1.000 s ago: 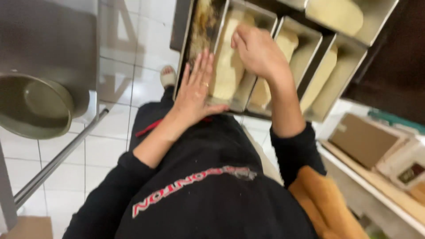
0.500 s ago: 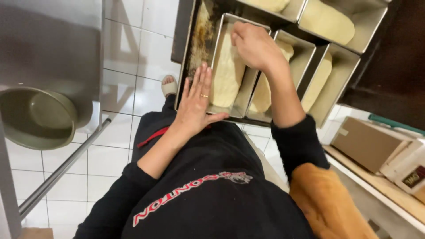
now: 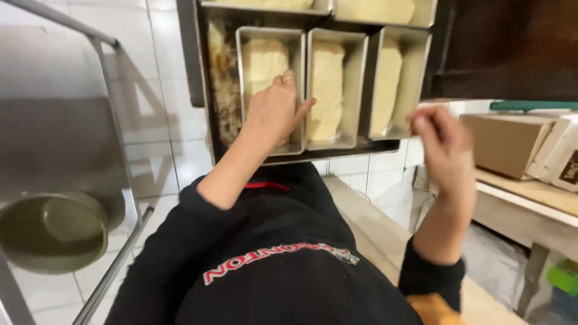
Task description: Arranging dough into bread tins and organizing them on a metal tray.
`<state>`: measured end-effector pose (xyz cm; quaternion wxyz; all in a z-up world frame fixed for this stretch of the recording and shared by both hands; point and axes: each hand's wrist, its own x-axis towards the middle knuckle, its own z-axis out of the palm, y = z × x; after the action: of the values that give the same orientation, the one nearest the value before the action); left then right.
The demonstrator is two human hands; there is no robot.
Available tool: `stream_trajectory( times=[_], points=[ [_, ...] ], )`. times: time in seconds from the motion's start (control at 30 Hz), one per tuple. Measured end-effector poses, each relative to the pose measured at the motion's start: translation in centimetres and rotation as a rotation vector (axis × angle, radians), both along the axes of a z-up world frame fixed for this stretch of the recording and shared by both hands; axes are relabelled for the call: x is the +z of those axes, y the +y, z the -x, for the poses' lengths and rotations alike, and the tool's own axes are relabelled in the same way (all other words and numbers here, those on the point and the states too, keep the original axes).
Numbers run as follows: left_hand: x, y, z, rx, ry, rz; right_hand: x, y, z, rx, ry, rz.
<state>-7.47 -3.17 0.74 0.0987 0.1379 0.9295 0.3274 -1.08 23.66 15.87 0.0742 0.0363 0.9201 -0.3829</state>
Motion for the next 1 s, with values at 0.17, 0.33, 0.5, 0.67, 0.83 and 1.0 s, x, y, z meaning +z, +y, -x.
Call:
stream_trajectory(
  times=[0.17, 0.33, 0.5, 0.67, 0.83, 1.0],
  points=[
    [-6.8, 6.2, 2.0, 0.086, -0.112, 0.143, -7.7, 7.8, -4.8, -0.011, 0.005, 0.122],
    [-7.2, 7.3, 0.4, 0.257, -0.114, 0.153, -9.2, 13.4, -3.4, 0.08, 0.03, 0.217],
    [-5.4, 5.6, -2.8, 0.349, 0.098, 0.152, -9.3, 19.4, -0.9, 0.087, 0.046, 0.244],
    [7.5, 4.3, -5.9, 0.247, 0.047, 0.129, -8.4, 22.4, -0.8, 0.056, 0.072, 0.239],
    [10.3, 2.6, -2.9, -0.174, 0.134, 0.256, -7.6, 19.6, -2.1, 0.013, 0.112, 0.225],
    [3.1, 2.1, 3.5, -0.958, 0.617, 0.327, -6.9, 8.2, -2.9, 0.344, 0.34, 0.109]
  ],
)
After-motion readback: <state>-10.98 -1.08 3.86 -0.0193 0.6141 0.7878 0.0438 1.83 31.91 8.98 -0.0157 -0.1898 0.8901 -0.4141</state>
